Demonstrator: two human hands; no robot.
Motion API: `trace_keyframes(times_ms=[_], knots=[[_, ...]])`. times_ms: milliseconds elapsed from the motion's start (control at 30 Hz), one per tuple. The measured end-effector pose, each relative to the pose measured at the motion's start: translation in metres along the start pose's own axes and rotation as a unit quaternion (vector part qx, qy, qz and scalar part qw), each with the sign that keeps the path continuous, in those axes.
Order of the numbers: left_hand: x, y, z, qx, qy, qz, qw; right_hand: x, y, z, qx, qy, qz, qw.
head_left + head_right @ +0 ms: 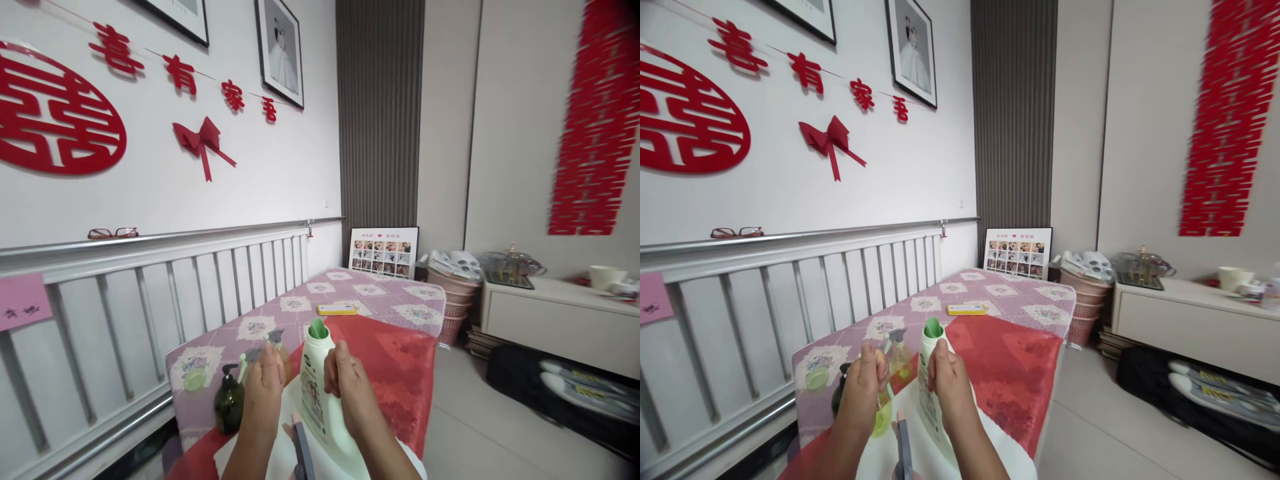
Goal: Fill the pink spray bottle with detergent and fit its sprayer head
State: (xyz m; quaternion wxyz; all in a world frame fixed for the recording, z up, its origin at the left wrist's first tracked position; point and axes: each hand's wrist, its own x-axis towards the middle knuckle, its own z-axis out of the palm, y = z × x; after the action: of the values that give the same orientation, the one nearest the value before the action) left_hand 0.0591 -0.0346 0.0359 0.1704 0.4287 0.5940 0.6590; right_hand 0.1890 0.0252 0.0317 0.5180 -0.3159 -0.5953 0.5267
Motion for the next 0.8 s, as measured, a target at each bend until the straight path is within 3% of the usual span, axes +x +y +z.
trace_keyframes(times_ms=[100, 200, 367, 433, 567, 667, 800], knots=[[-0.005, -0.004, -0.005, -0.023, 0.001, -0.006, 1.0, -0.005, 0.002, -0.005, 0.007, -0.006, 0.01, 1.0], [-0.015, -0.021, -0.02, -0.058, 0.033, -0.036, 0.997, -0.017, 0.014, -0.014, -0.003, -0.007, 0.039, 0.999], [-0.052, -0.085, -0.049, -0.039, 0.076, -0.117, 0.989, -0.049, 0.053, -0.032, -0.034, -0.035, 0.103, 0.993], [-0.073, -0.114, -0.052, -0.005, 0.055, -0.173, 0.983, -0.061, 0.071, -0.035, -0.058, -0.067, 0.127, 0.988], [-0.113, -0.151, -0.038, 0.026, -0.038, -0.183, 0.982, -0.077, 0.089, -0.032, -0.104, -0.174, 0.142, 0.969], [-0.132, -0.157, -0.02, 0.034, -0.027, -0.136, 0.99, -0.083, 0.09, -0.025, -0.115, -0.229, 0.133, 0.957], [-0.136, -0.157, -0.008, 0.011, -0.027, -0.106, 0.994, -0.085, 0.093, -0.018, -0.082, -0.251, 0.118, 0.957]])
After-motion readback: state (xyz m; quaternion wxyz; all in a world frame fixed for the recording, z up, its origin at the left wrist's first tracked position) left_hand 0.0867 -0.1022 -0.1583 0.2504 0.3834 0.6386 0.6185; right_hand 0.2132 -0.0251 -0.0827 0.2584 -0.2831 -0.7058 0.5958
